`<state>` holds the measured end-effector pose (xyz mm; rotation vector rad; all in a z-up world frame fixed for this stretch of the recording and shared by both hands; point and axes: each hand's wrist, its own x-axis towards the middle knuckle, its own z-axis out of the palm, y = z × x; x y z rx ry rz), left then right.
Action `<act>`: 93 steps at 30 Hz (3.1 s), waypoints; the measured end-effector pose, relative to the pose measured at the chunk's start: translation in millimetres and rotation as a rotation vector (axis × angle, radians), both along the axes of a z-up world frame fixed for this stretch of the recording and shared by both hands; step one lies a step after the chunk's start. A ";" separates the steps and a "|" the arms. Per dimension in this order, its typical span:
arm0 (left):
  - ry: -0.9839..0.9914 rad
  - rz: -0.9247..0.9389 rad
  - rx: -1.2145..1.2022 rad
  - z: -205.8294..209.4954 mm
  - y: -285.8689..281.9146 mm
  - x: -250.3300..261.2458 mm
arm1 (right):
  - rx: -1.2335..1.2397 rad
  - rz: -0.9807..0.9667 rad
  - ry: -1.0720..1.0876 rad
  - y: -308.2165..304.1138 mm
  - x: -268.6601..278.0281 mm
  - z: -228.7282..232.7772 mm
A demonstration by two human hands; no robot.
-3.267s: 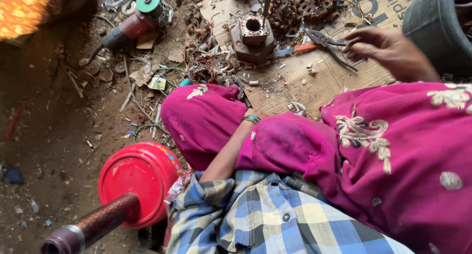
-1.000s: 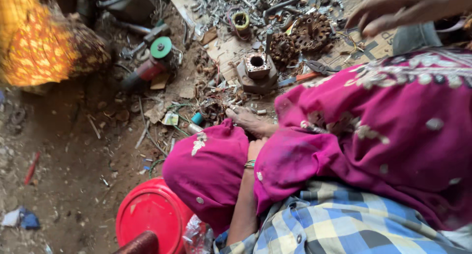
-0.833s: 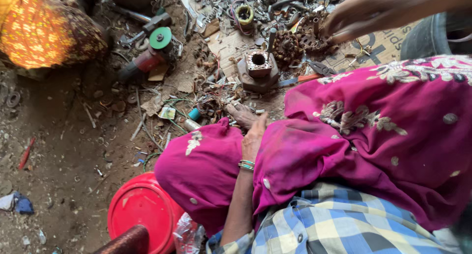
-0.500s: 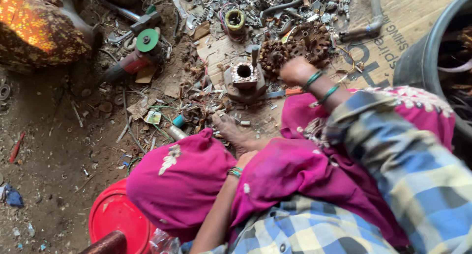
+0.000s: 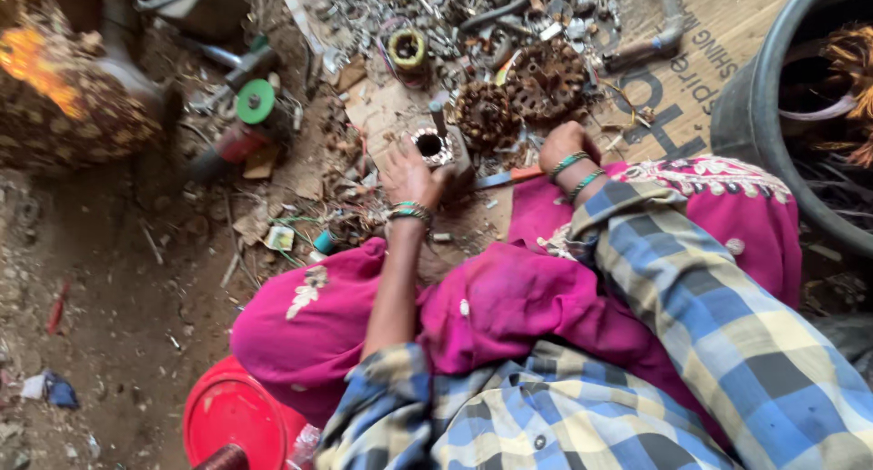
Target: The person uses pliers to remove small metal pieces from a cylindrical motor component. They repeatedly insert the pliers into the component, extract debris, and place it on the ground.
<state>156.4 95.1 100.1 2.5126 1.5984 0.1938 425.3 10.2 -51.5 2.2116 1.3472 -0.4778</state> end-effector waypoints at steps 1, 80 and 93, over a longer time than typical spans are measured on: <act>-0.002 0.045 -0.072 -3.6 4.7 10.7 | 0.000 -0.031 -0.011 3.4 5.9 2.5; -0.956 -0.096 -0.261 7.5 19.4 -41.9 | 1.192 -0.317 1.397 -61.6 -181.5 161.3; -0.998 -0.108 0.026 34.7 13.1 -59.0 | 0.697 -0.835 1.548 -66.3 -168.7 85.8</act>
